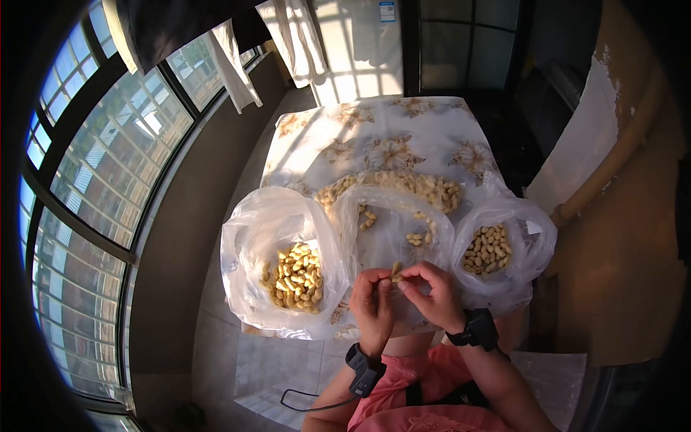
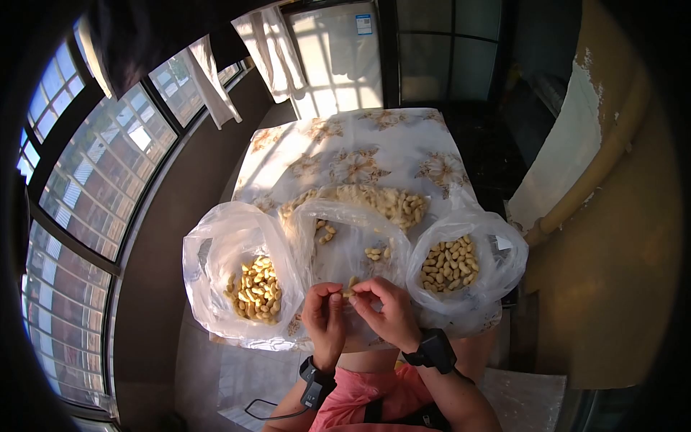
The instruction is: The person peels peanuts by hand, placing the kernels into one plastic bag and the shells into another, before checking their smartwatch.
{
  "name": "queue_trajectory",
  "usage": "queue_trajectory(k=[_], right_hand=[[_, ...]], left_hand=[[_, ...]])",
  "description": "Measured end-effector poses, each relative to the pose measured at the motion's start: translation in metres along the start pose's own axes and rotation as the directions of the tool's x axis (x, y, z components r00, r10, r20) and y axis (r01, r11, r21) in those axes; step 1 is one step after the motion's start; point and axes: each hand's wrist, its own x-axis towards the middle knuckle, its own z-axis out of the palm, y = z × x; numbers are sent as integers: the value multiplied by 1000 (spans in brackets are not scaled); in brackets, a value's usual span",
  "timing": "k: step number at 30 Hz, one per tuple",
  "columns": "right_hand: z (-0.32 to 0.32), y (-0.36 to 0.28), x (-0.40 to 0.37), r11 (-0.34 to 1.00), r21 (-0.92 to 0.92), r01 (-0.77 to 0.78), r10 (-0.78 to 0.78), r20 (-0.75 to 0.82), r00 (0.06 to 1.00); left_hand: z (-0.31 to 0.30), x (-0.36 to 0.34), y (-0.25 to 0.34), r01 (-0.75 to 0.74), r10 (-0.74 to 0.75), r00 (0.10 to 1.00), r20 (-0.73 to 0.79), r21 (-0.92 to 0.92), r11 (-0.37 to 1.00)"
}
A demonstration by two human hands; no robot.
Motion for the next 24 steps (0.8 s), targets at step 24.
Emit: queue_trajectory(k=[24], right_hand=[[-1,-2,1,1000,-12,3,-3,7,1000]], left_hand=[[-1,2,10,19,-18,1000,16,-26,999]])
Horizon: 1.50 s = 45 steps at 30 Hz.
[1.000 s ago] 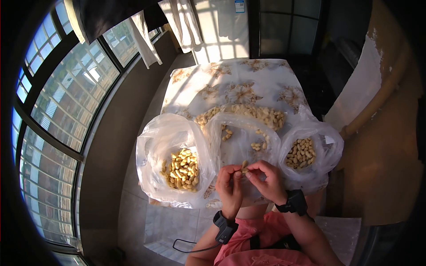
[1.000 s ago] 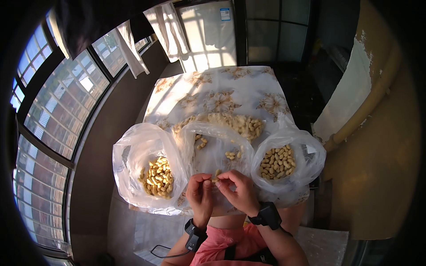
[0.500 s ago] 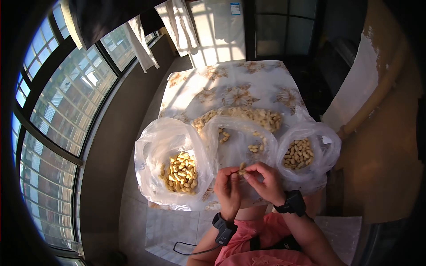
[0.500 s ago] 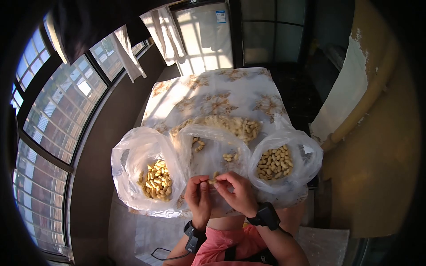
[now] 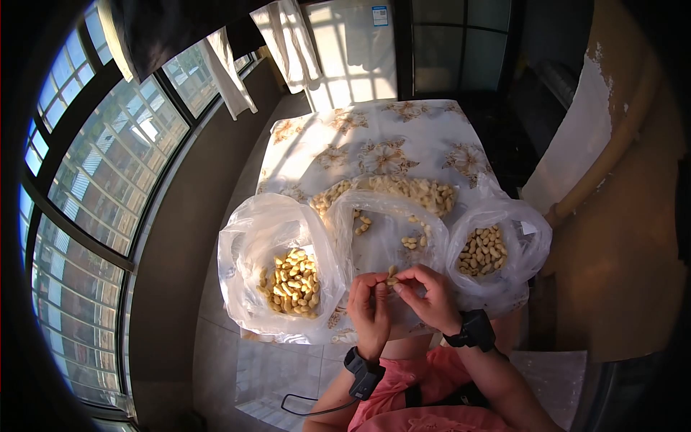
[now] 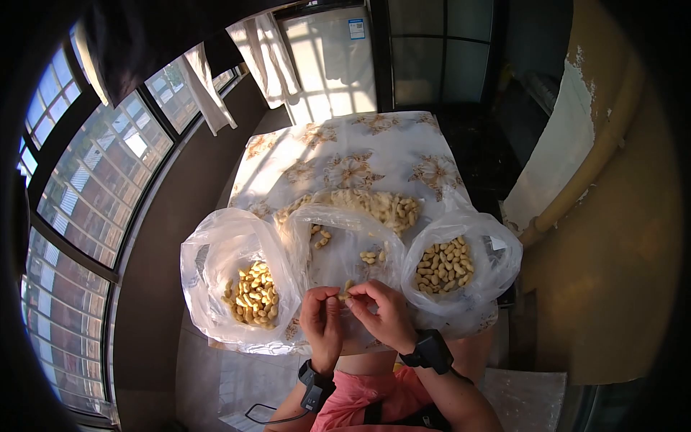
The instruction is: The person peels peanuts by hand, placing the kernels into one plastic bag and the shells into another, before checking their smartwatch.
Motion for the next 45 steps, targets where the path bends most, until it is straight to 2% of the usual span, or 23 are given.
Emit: queue_trajectory(k=[3,9,31,45], right_hand=[[0,1,0,1000,-2,1,-1,-2,1000],[0,1,0,1000,0,-6,6,-4,1000],[-1,-4,1,999,-34,-35,35,-3,999],[1,0,0,1000,5,-25,25,-21,999]], left_hand=[[0,0,3,37,-37,999,-1,-45,998],[1,-1,-1,20,-20,1000,-6,-64,998],[0,-5,-4,94,-95,996,-4,-51,994],[1,-7,-7,121,-123,992,-13,-120,985]])
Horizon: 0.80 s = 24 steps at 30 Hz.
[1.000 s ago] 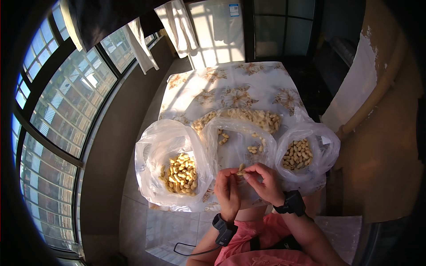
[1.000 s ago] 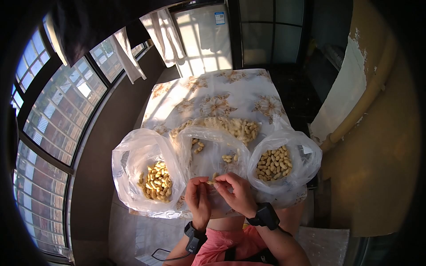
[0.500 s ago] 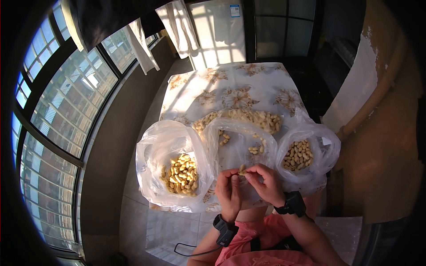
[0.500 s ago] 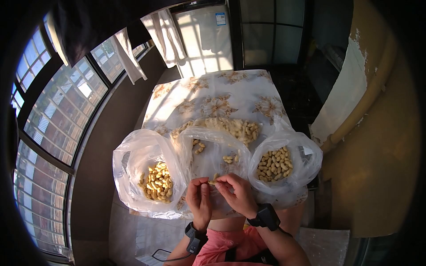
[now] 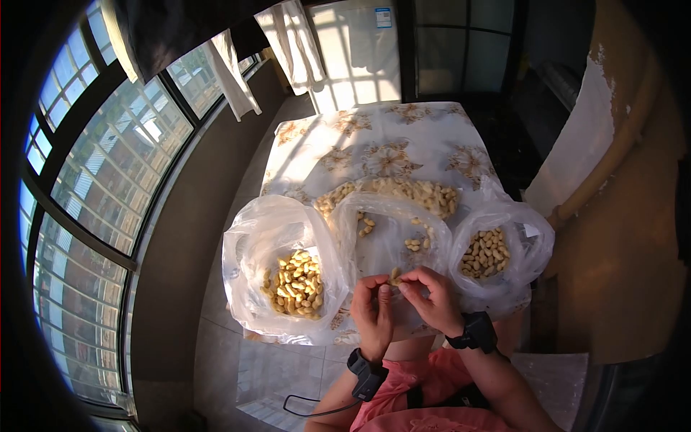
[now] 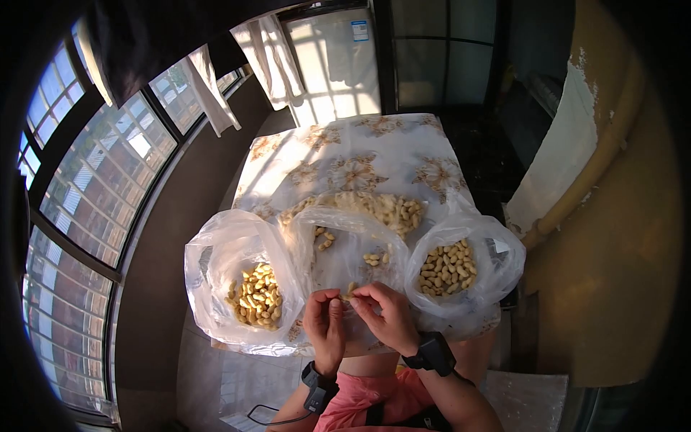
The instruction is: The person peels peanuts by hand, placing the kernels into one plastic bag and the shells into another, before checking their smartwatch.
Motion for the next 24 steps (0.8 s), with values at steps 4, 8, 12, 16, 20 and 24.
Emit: queue_trajectory(k=[4,8,12,16,20,24], right_hand=[[0,0,0,1000,-9,6,-6,4,1000],[0,-1,0,1000,-10,-16,16,4,1000],[-1,-3,0,1000,-24,-7,7,6,1000],[-1,-4,1,1000,-31,-4,4,6,1000],[-2,-3,0,999,-43,-5,5,12,1000],[-2,-1,0,1000,-24,-8,9,16,1000]], left_hand=[[-1,0,4,4,-3,1000,-5,30,1000],[-1,3,11,-82,82,997,9,144,986],[1,3,7,-60,60,998,0,88,994],[2,2,3,-52,53,999,-11,61,997],[2,2,6,-40,40,999,-5,50,998],[2,3,8,-41,41,999,3,55,998]])
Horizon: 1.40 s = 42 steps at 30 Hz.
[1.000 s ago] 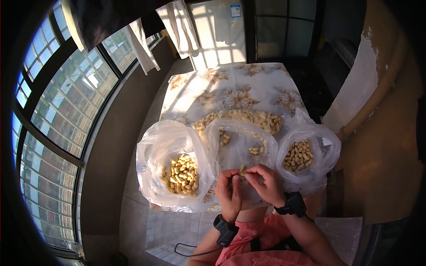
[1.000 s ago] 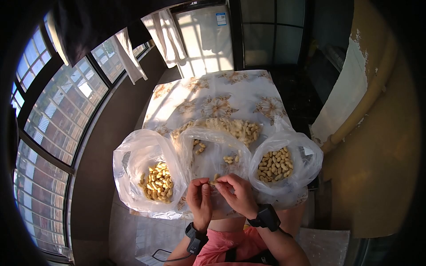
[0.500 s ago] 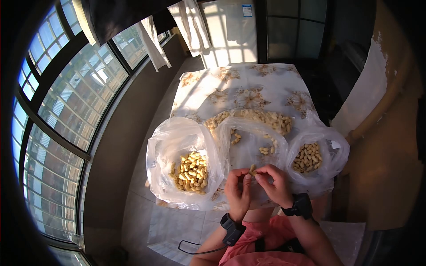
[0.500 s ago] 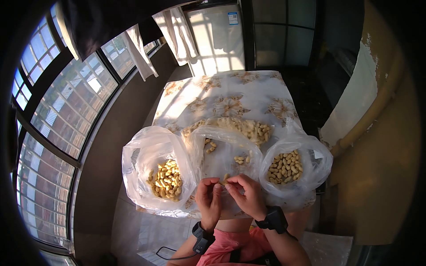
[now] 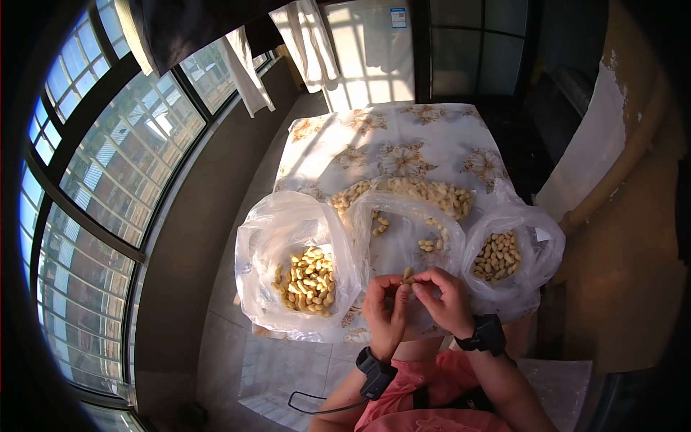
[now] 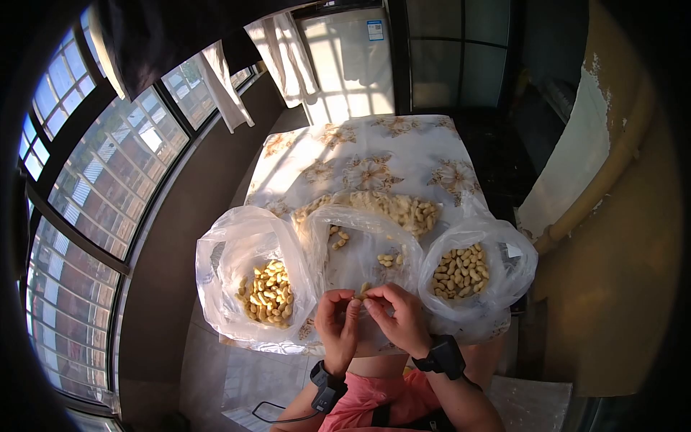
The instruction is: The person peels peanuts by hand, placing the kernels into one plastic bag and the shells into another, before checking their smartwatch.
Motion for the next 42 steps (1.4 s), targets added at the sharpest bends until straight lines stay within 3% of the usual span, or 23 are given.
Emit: queue_trajectory(k=[14,23,25,32,34,40,42], right_hand=[[0,-1,0,1000,0,-3,3,5,1000],[0,3,1,997,-45,58,-57,23,998],[0,4,1,997,-29,65,-65,21,998],[-1,2,1,998,-34,60,-60,21,998],[-1,1,2,995,-53,84,-83,19,996],[0,0,1,999,-12,50,-50,8,999],[0,1,1,999,6,42,-42,6,999]], left_hand=[[-1,0,-7,-67,66,998,19,40,997],[-1,1,-6,-11,13,1000,27,-62,998],[-2,4,-4,-122,120,991,56,29,992],[-2,3,-6,-116,115,991,61,16,993],[-1,1,-5,46,-43,998,54,-56,997],[-3,3,-5,-56,53,997,56,56,997],[-2,2,-9,-38,37,998,58,10,999]])
